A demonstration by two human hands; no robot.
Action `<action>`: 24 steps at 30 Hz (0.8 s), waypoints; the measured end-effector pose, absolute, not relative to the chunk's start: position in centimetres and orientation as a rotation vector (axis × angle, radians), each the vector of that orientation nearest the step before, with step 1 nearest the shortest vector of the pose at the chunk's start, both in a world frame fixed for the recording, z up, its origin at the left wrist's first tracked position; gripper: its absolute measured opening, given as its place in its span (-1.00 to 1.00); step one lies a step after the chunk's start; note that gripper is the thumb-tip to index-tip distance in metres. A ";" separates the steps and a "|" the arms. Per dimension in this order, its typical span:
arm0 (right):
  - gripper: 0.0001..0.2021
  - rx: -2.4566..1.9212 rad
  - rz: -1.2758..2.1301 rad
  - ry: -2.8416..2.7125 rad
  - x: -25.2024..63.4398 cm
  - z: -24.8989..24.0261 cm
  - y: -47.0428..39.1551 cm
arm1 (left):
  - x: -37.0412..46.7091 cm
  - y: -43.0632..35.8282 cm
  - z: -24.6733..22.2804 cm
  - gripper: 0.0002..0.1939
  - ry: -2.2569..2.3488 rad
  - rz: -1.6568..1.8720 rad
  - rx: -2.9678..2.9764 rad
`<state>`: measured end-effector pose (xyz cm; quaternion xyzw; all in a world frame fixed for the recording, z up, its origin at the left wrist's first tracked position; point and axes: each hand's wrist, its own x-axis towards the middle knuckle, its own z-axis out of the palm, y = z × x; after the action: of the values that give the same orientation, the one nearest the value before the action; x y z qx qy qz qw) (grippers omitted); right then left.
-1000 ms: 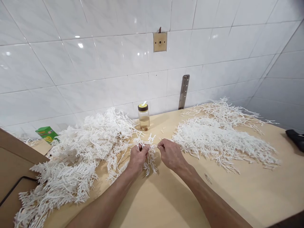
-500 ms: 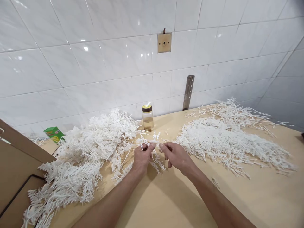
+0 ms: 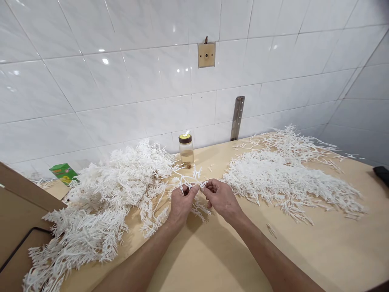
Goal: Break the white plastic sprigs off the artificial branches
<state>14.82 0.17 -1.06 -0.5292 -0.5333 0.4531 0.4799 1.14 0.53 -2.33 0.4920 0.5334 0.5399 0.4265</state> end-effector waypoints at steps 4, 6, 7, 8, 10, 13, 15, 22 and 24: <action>-0.86 -1.244 1.093 -1.295 14.9 -0.7 0.1 | 1.3 0.5 -1.8 -0.44 1.292 1.422 1.149; -0.83 -1.264 1.096 -1.280 15.0 -0.4 0.0 | 1.2 0.3 -1.2 -0.44 1.257 1.420 1.043; -0.82 -1.284 1.096 -1.282 15.1 -0.3 -0.1 | 1.2 0.2 -1.0 -0.43 1.232 1.403 0.985; -0.81 -1.301 1.095 -1.291 15.2 -0.2 -0.1 | 1.2 0.2 -0.8 -0.43 1.205 1.380 0.933; -0.81 -1.320 1.095 -1.315 15.3 -0.1 -0.1 | 1.2 0.0 -0.5 -0.43 1.154 1.336 0.864; -0.80 -1.294 1.115 -1.331 15.6 -0.3 0.0 | 1.2 0.1 -0.5 -0.46 1.088 1.309 0.798; -0.77 -1.273 1.117 -1.333 15.9 -0.4 0.1 | 1.1 0.3 -0.6 -0.48 1.070 1.314 0.756; -0.81 -1.416 0.846 -1.367 17.7 -0.4 0.5 | -0.2 1.3 -0.8 -0.57 1.137 1.347 0.771; -0.82 -1.442 0.798 -1.329 18.2 -0.3 0.6 | -0.3 1.2 -0.8 -0.60 1.112 1.309 0.792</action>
<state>18.23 0.62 -0.26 -0.5937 -0.5471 0.3285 0.4903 -0.30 1.24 -0.78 0.3396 0.4766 0.5614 0.5852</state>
